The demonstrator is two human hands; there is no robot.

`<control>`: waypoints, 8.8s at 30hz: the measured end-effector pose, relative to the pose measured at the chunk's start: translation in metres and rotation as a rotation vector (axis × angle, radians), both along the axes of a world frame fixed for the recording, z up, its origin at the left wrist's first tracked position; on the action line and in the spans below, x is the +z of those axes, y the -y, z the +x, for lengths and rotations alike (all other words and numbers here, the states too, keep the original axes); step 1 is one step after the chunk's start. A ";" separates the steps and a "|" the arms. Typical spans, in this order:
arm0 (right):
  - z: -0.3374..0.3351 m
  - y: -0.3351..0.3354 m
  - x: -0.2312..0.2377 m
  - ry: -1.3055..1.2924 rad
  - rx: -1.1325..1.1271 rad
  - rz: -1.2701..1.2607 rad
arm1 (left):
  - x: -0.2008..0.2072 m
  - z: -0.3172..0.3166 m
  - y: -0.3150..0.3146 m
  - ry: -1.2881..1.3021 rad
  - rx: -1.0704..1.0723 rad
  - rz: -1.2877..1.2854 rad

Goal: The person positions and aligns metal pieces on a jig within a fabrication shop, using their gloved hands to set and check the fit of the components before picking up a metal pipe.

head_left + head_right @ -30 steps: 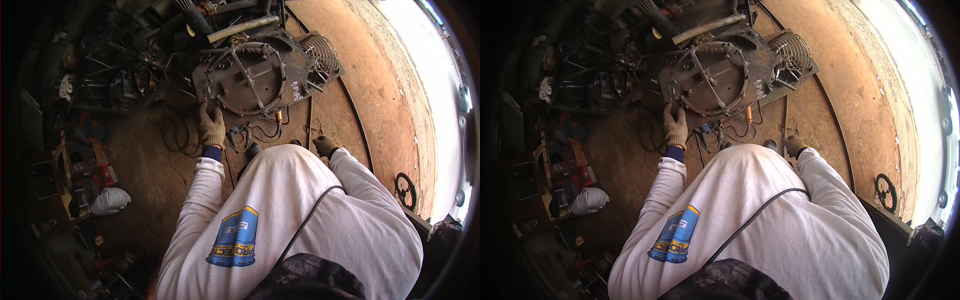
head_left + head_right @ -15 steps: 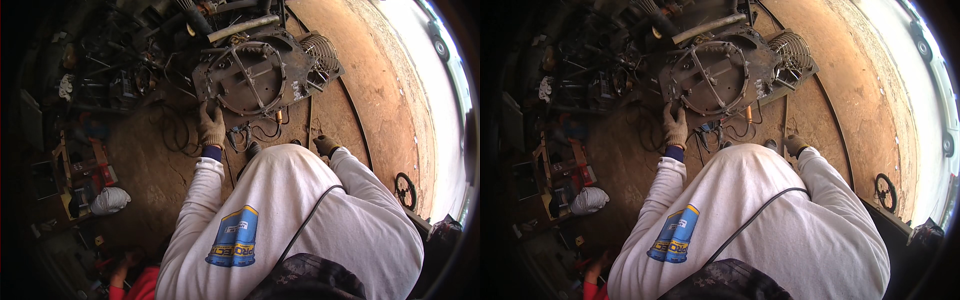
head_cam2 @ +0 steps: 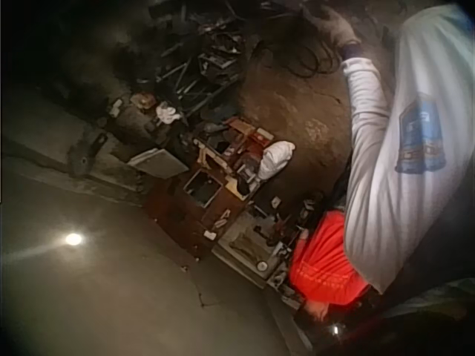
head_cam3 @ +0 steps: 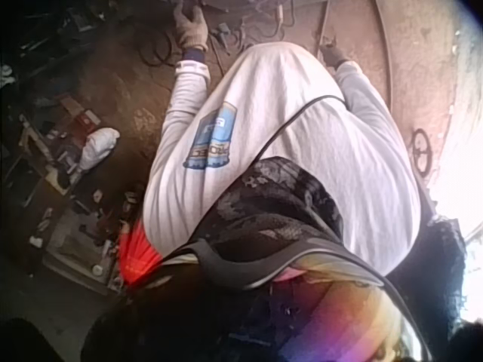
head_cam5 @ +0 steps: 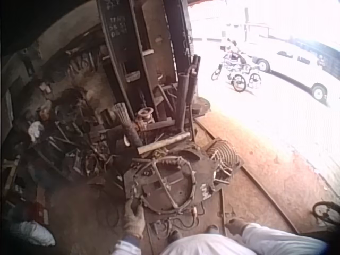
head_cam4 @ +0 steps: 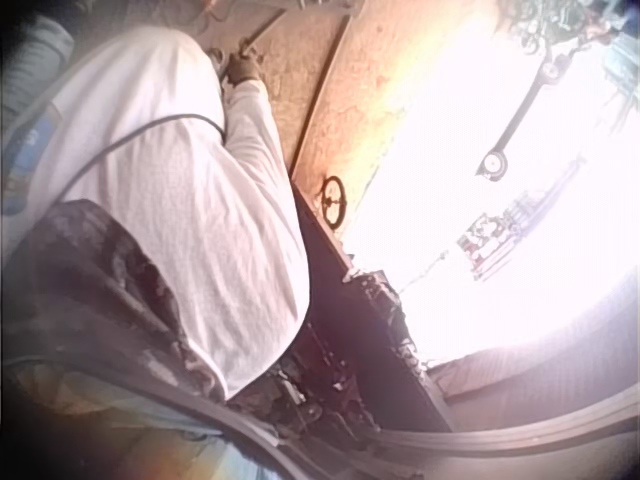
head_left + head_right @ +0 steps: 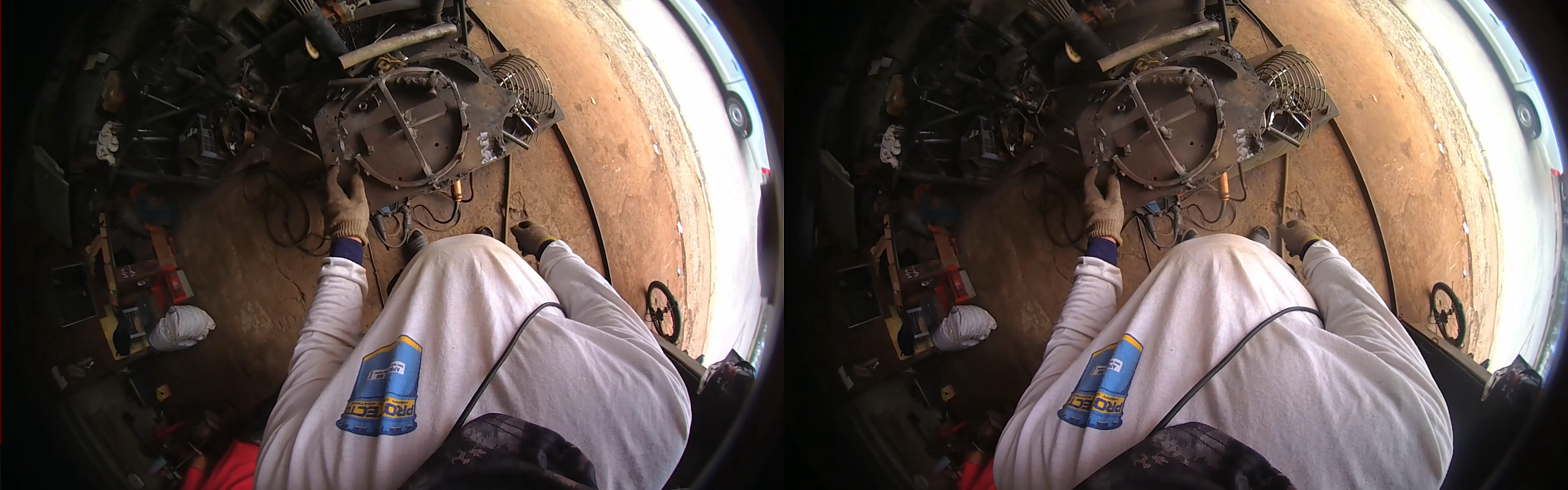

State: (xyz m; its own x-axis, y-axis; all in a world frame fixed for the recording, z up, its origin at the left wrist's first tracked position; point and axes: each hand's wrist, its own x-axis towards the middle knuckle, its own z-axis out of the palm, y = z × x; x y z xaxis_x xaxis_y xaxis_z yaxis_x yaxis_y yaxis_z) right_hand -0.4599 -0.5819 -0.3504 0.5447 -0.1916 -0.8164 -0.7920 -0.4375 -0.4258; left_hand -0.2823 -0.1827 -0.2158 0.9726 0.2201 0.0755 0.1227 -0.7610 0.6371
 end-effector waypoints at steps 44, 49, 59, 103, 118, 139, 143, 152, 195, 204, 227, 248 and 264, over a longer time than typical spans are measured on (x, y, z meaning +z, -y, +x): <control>0.010 0.001 0.004 0.009 0.135 -0.024 | 0.012 -0.001 0.008 0.011 -0.038 -0.038; 0.057 -0.043 0.098 0.402 -0.034 0.073 | 0.001 -0.002 0.001 0.047 -0.049 -0.053; 0.135 -0.068 0.197 0.894 -0.085 0.104 | 0.012 -0.003 0.007 0.008 -0.021 -0.033; 0.192 -0.096 0.218 0.607 0.363 -0.534 | 0.012 -0.002 -0.009 0.110 -0.217 -0.109; 0.198 -0.077 0.197 0.772 0.562 -0.547 | 0.014 -0.002 -0.011 -0.079 -0.139 0.002; 0.204 -0.059 0.198 0.906 0.418 -0.309 | 0.042 0.031 0.028 -0.296 0.170 0.135; 0.205 -0.054 0.195 0.952 0.418 -0.249 | 0.044 0.037 0.026 -0.350 0.183 0.216; 0.216 -0.055 0.193 0.813 0.577 -0.336 | 0.043 0.034 0.026 -0.338 0.213 0.225; 0.216 -0.058 0.211 0.764 0.484 -0.249 | 0.046 0.033 0.023 -0.317 0.177 0.152; 0.216 -0.054 0.208 0.777 0.491 -0.258 | 0.027 0.033 0.022 -0.300 0.199 0.236; 0.223 -0.048 0.195 0.721 0.617 -0.231 | 0.032 0.036 0.022 -0.218 0.142 0.146; 0.214 -0.049 0.194 0.780 0.539 -0.279 | 0.039 0.034 0.022 -0.288 0.153 0.160; 0.215 -0.050 0.203 0.795 0.557 -0.264 | 0.029 0.036 0.015 -0.202 0.107 0.193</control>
